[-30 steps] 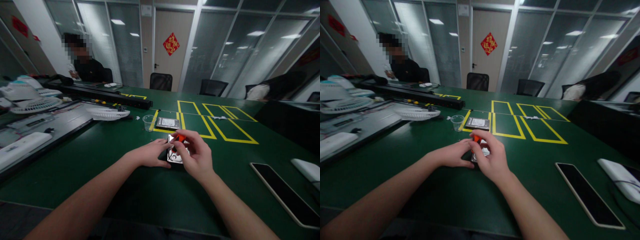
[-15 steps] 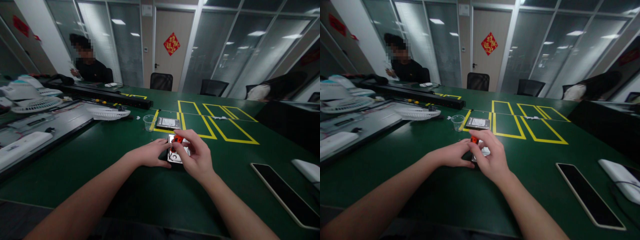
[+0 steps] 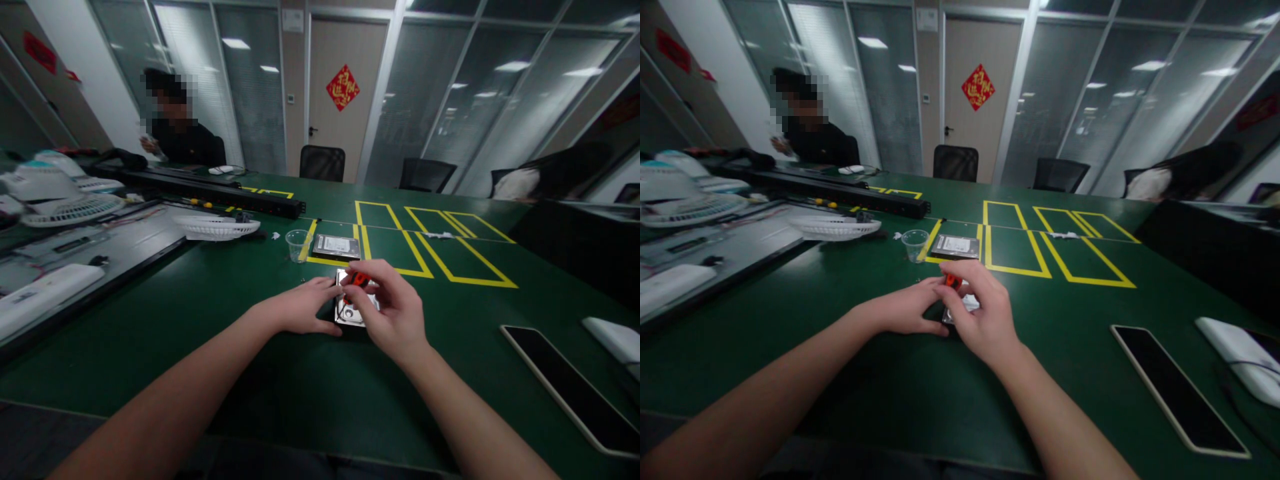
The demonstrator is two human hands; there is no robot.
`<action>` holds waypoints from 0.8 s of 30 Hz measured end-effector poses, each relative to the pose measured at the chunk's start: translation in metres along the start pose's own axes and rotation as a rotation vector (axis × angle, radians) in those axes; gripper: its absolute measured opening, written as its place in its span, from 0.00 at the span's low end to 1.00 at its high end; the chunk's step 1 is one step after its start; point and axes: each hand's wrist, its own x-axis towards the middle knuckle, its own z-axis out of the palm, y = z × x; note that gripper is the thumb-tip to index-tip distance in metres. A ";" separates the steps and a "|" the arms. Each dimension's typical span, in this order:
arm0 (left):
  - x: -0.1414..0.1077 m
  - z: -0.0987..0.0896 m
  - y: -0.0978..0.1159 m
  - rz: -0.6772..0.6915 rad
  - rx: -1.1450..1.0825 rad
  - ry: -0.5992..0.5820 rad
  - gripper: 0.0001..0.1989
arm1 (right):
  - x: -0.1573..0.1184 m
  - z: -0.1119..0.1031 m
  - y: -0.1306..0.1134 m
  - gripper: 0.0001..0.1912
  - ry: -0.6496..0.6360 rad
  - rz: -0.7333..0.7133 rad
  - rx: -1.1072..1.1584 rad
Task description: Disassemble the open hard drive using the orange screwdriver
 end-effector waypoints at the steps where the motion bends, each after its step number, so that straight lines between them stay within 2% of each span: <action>1: 0.000 0.000 0.000 0.000 0.001 0.000 0.53 | 0.000 -0.001 0.000 0.18 -0.008 0.004 0.007; 7: 0.000 0.002 -0.001 0.047 0.023 0.019 0.46 | -0.002 -0.004 -0.002 0.24 -0.039 0.016 0.036; 11: 0.001 0.003 -0.002 0.029 0.039 0.012 0.47 | -0.001 -0.003 -0.001 0.25 -0.038 0.009 0.018; 18: -0.002 -0.001 0.002 0.032 0.008 0.010 0.54 | 0.002 -0.002 -0.003 0.20 0.006 -0.046 -0.045; 24: -0.001 -0.001 0.002 0.006 0.002 0.001 0.55 | 0.002 0.000 -0.005 0.15 0.024 -0.013 -0.035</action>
